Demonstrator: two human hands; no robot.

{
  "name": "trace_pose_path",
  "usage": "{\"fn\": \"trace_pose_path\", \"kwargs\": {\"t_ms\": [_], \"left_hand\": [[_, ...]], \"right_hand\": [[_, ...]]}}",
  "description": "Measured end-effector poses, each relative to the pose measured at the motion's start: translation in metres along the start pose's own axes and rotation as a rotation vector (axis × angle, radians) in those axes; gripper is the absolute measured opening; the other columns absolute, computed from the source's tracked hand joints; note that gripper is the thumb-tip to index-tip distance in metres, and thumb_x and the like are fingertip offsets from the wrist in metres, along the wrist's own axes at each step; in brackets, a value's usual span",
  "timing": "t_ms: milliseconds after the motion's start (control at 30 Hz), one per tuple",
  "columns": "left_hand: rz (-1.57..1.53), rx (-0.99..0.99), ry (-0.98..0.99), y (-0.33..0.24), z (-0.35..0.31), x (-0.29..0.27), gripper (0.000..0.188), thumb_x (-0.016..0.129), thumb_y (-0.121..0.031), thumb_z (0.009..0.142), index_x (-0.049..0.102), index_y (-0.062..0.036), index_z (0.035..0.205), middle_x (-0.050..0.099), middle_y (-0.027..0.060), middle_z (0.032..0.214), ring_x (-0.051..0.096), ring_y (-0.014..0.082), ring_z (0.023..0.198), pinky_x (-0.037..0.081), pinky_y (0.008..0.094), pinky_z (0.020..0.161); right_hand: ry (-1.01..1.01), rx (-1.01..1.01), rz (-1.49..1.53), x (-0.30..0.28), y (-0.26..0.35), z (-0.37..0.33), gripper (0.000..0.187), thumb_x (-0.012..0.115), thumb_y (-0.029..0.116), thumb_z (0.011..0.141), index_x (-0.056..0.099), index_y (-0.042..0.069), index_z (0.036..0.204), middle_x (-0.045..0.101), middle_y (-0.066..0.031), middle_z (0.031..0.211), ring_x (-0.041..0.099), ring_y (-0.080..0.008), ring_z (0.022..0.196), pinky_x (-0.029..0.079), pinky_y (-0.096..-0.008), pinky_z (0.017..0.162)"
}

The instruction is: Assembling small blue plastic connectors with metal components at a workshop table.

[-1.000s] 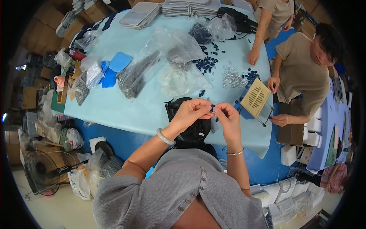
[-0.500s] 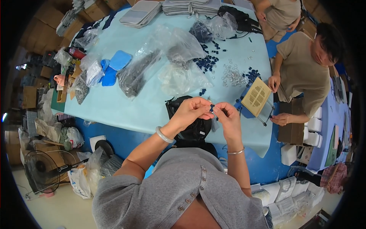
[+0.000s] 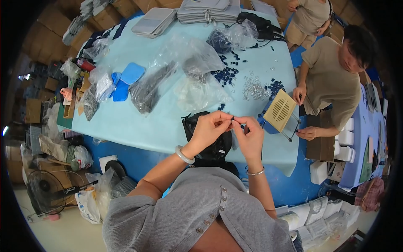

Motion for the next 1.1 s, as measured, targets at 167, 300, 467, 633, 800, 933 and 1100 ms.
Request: {"fn": "trace_pose_path", "kwargs": {"t_ms": [167, 300, 467, 633, 800, 933, 1100], "left_hand": [[0.385, 0.115, -0.085, -0.015, 0.000, -0.001, 0.015, 0.063, -0.004, 0.075, 0.065, -0.0006, 0.089, 0.066, 0.0114, 0.077, 0.064, 0.0133, 0.067, 0.050, 0.0239, 0.061], [0.410, 0.151, -0.135, -0.021, 0.002, -0.010, 0.013, 0.064, -0.002, 0.076, 0.065, 0.0005, 0.088, 0.067, 0.0060, 0.077, 0.063, 0.0091, 0.069, 0.052, 0.0223, 0.063], [0.344, 0.041, -0.096, -0.003, 0.008, -0.013, 0.012, 0.063, -0.001, 0.076, 0.065, 0.0020, 0.087, 0.066, 0.0055, 0.077, 0.062, 0.0081, 0.069, 0.051, 0.0210, 0.063], [0.176, -0.041, -0.061, 0.015, 0.009, -0.013, 0.012, 0.062, -0.002, 0.076, 0.065, 0.0022, 0.088, 0.066, 0.0047, 0.076, 0.061, 0.0066, 0.068, 0.050, 0.0202, 0.063], [0.201, -0.014, -0.086, 0.020, 0.007, -0.015, 0.012, 0.065, -0.004, 0.076, 0.066, 0.0009, 0.087, 0.066, 0.0050, 0.074, 0.061, 0.0067, 0.067, 0.049, 0.0205, 0.061], [0.447, 0.051, -0.054, 0.013, 0.000, -0.014, 0.012, 0.065, -0.004, 0.075, 0.067, -0.0009, 0.086, 0.066, 0.0075, 0.076, 0.063, 0.0095, 0.066, 0.049, 0.0220, 0.059], [0.394, -0.048, 0.004, 0.031, -0.002, -0.013, 0.016, 0.065, -0.004, 0.076, 0.065, 0.0003, 0.091, 0.067, 0.0079, 0.081, 0.064, 0.0094, 0.071, 0.051, 0.0221, 0.063]], "right_hand": [[-0.109, -0.155, -0.225, 0.001, 0.010, -0.004, 0.009, 0.066, 0.006, 0.071, 0.061, 0.006, 0.079, 0.060, -0.0082, 0.075, 0.056, -0.0244, 0.061, 0.044, -0.0329, 0.053], [-0.089, -0.160, -0.296, 0.007, 0.014, 0.000, 0.011, 0.065, 0.004, 0.067, 0.056, 0.005, 0.074, 0.058, -0.0076, 0.071, 0.058, -0.0246, 0.063, 0.046, -0.0329, 0.054], [-0.030, -0.065, -0.132, 0.015, -0.007, 0.001, 0.009, 0.063, 0.004, 0.070, 0.056, 0.004, 0.074, 0.057, -0.0070, 0.068, 0.055, -0.0183, 0.055, 0.043, -0.0292, 0.050], [0.031, 0.195, 0.165, 0.022, -0.043, -0.004, 0.008, 0.063, 0.007, 0.075, 0.058, 0.002, 0.078, 0.057, -0.0041, 0.066, 0.048, -0.0091, 0.053, 0.039, -0.0242, 0.048], [0.038, 0.153, 0.058, 0.020, -0.040, -0.005, 0.010, 0.063, 0.010, 0.076, 0.059, 0.002, 0.080, 0.059, -0.0043, 0.068, 0.050, -0.0105, 0.054, 0.040, -0.0244, 0.050], [-0.010, 0.036, -0.071, 0.022, -0.033, -0.012, 0.009, 0.063, 0.009, 0.073, 0.058, 0.004, 0.079, 0.060, -0.0100, 0.075, 0.059, -0.0247, 0.062, 0.046, -0.0330, 0.054], [-0.046, -0.027, -0.144, 0.024, -0.039, -0.020, 0.009, 0.063, 0.007, 0.071, 0.057, 0.005, 0.076, 0.059, -0.0087, 0.073, 0.058, -0.0243, 0.061, 0.046, -0.0321, 0.055]]}}
Point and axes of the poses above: each hand's wrist, its own z-axis towards the middle knuckle, its own x-axis out of the palm, y = z × x, the point moved 10 cm from there along z, towards the middle knuckle
